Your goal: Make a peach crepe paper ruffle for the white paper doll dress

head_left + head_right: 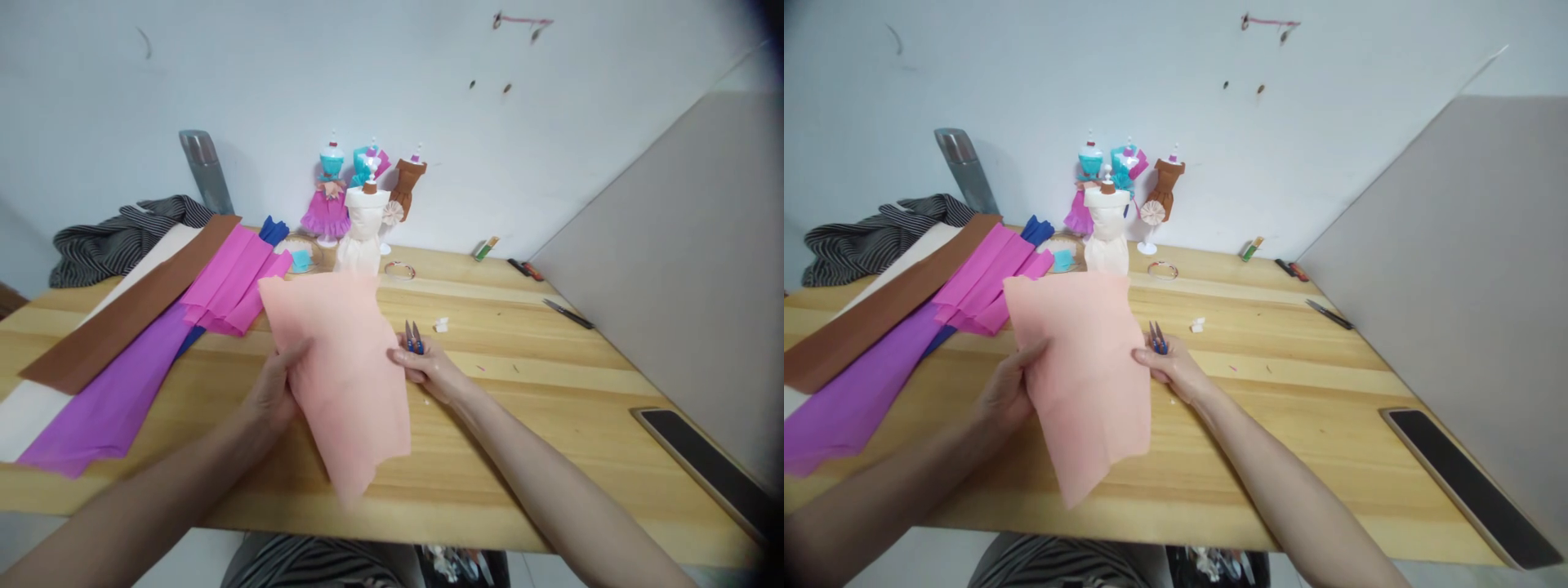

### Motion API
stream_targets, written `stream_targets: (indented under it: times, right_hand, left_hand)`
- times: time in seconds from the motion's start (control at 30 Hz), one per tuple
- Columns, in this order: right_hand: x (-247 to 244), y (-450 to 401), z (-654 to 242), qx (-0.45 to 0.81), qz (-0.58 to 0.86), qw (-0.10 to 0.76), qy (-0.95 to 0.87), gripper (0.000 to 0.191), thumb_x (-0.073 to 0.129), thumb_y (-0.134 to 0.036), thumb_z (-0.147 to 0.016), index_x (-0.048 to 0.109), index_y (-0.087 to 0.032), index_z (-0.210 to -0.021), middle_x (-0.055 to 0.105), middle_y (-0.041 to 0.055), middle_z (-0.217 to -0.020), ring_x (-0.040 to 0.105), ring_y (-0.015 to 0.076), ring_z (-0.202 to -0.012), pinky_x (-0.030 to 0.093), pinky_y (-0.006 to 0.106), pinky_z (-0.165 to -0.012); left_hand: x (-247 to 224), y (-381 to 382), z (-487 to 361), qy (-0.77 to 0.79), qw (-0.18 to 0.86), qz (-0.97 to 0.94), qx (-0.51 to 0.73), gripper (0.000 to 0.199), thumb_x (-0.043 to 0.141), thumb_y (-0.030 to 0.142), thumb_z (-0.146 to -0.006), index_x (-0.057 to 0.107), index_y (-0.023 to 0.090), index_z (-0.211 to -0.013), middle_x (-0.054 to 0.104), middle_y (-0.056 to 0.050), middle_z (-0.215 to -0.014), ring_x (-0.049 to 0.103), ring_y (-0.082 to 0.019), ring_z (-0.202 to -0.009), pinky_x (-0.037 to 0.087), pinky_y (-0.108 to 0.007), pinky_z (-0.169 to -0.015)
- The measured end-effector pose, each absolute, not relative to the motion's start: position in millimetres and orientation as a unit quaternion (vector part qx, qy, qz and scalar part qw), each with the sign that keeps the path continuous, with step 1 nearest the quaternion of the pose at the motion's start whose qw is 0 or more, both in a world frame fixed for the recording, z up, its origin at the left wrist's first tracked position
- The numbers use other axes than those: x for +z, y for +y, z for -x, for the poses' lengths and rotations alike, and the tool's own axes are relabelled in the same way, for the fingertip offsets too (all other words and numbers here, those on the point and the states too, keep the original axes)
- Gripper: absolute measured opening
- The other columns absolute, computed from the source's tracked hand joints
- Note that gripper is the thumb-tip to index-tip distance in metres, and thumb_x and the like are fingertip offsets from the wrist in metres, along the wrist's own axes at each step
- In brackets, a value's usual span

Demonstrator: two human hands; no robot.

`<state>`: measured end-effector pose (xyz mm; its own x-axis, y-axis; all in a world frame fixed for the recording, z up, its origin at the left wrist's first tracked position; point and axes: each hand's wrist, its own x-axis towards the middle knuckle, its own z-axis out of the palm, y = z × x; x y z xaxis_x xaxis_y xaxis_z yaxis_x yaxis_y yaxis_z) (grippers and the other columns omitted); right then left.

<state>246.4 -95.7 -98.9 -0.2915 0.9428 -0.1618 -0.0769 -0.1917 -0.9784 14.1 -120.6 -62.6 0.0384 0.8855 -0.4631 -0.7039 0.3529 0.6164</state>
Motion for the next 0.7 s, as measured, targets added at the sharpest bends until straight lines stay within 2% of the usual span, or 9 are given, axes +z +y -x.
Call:
stream_targets:
  times: [0.1,0.2,0.27,0.4,0.53,0.63,0.7]
  right_hand:
    - [-98,-95,-246,0.628,0.469,0.36,-0.506,0.041,0.082,-0.044,-0.056,0.054,-0.015,-0.067,0.034,-0.0088,-0.05,0.019,0.0028,-0.042,0.008,0.023,-0.042]
    - [-96,-94,-247,0.598,0.488,0.357,-0.525,0.043,0.081,-0.047,-0.054,0.051,-0.017,-0.061,0.039,-0.0069,-0.051,0.03,0.0056,-0.046,0.021,0.022,-0.045]
    - [-96,-94,-249,0.568,0.496,0.34,-0.561,0.042,0.077,-0.049,-0.058,0.05,-0.017,-0.06,0.043,-0.0049,-0.054,0.036,0.0079,-0.049,0.027,0.023,-0.049]
    - [-94,-93,-250,0.471,0.499,0.289,-0.667,0.036,0.065,-0.045,-0.072,0.051,-0.015,-0.057,0.041,-0.0039,-0.056,0.036,0.009,-0.054,0.027,0.024,-0.052]
    - [-84,-90,-248,0.361,0.482,0.292,-0.744,0.028,0.055,-0.036,-0.082,0.064,-0.014,-0.068,0.048,-0.0024,-0.058,0.038,0.0097,-0.055,0.029,0.024,-0.053]
    - [-71,-83,-249,0.255,0.438,0.318,-0.801,0.02,0.055,-0.025,-0.08,0.072,-0.016,-0.084,0.058,0.0008,-0.065,0.047,0.0121,-0.057,0.035,0.025,-0.057]
    - [-64,-75,-253,0.212,0.401,0.319,-0.832,0.023,0.056,-0.021,-0.078,0.074,-0.018,-0.092,0.063,0.0035,-0.07,0.053,0.0138,-0.06,0.038,0.026,-0.059]
  left_hand:
    - [-59,-129,-15,0.446,0.693,-0.057,0.563,0.021,0.061,0.016,-0.079,0.069,0.01,-0.098,0.073,-0.011,-0.102,0.067,-0.024,-0.095,0.058,-0.035,-0.081]
    - [-60,-147,-14,0.492,0.684,0.003,0.539,0.024,0.055,0.018,-0.084,0.066,0.009,-0.104,0.072,-0.011,-0.103,0.064,-0.025,-0.101,0.053,-0.039,-0.091]
    - [-61,-163,-12,0.487,0.69,0.008,0.536,0.029,0.052,0.017,-0.086,0.063,0.011,-0.112,0.072,-0.009,-0.106,0.061,-0.024,-0.109,0.048,-0.038,-0.099]
    - [-64,-189,-5,0.447,0.736,-0.023,0.508,0.036,0.05,0.02,-0.089,0.056,0.015,-0.124,0.068,-0.008,-0.115,0.054,-0.022,-0.12,0.038,-0.036,-0.107]
    - [-68,-199,-2,0.472,0.754,-0.054,0.453,0.029,0.052,0.021,-0.088,0.059,0.012,-0.115,0.069,-0.012,-0.11,0.063,-0.023,-0.103,0.046,-0.039,-0.097]
    - [-70,-204,-7,0.485,0.751,-0.051,0.445,0.015,0.052,0.016,-0.087,0.063,0.012,-0.097,0.071,-0.012,-0.1,0.067,-0.02,-0.089,0.052,-0.035,-0.088]
    - [-69,-208,-12,0.486,0.764,-0.052,0.422,0.012,0.053,0.016,-0.086,0.065,0.012,-0.088,0.072,-0.011,-0.093,0.068,-0.018,-0.085,0.054,-0.031,-0.083]
